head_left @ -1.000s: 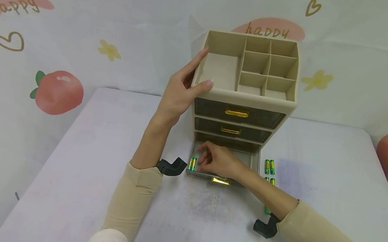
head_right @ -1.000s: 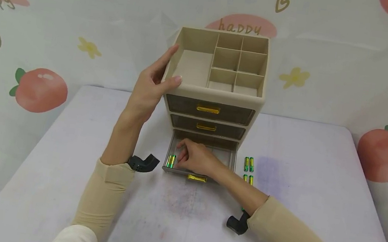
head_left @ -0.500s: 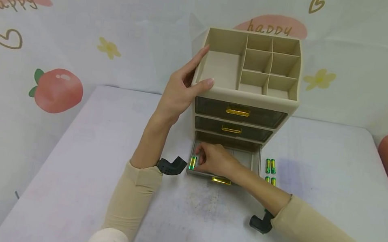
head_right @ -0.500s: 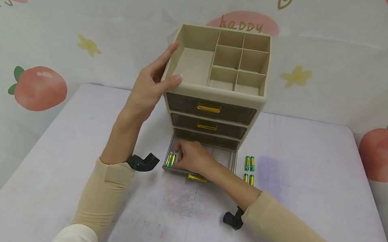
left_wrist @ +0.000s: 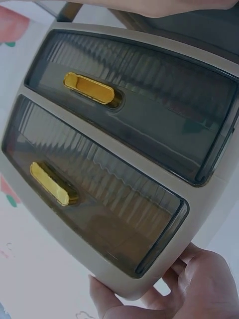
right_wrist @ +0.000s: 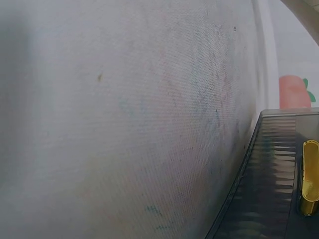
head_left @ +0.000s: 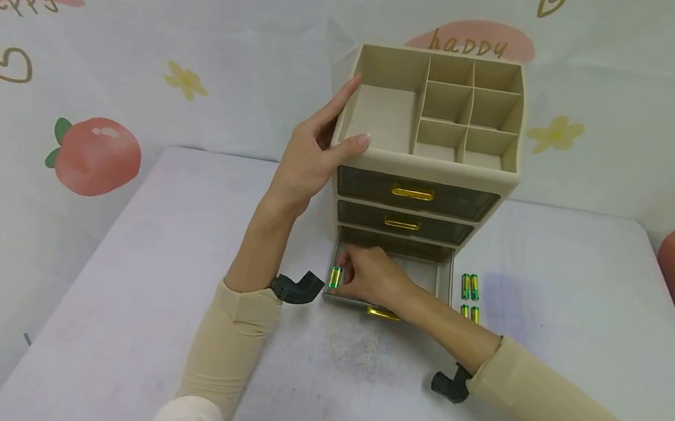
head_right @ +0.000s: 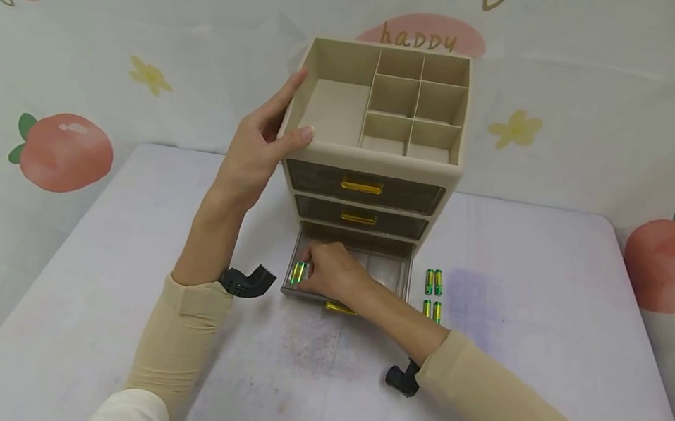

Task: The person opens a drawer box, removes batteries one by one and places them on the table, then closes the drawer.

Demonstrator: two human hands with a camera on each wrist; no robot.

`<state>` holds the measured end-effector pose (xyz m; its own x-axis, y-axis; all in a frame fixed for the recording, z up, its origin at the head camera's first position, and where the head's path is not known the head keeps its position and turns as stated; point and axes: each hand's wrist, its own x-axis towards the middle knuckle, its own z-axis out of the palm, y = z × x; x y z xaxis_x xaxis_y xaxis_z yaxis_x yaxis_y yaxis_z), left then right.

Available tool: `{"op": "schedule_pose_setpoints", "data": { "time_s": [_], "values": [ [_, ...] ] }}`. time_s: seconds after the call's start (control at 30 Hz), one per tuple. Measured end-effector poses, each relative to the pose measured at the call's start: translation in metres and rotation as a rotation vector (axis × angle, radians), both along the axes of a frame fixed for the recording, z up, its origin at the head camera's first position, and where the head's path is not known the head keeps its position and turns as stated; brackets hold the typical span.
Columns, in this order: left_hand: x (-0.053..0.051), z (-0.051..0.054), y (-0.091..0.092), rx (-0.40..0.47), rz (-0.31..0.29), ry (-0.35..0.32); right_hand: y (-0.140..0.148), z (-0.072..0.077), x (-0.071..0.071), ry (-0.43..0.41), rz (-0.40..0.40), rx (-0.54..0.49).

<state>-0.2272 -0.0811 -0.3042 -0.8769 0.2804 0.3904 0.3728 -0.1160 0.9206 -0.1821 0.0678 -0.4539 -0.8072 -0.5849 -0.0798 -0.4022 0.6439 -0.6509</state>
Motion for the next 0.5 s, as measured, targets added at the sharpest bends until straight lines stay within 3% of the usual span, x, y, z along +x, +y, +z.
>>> {"op": "schedule_pose_setpoints", "data": {
  "time_s": [0.5],
  "values": [
    [-0.0014,-0.0024,0.0003,0.032,-0.015,-0.017,0.0003,-0.0032,-0.0004,0.036,0.009,-0.023]
  ]
}}
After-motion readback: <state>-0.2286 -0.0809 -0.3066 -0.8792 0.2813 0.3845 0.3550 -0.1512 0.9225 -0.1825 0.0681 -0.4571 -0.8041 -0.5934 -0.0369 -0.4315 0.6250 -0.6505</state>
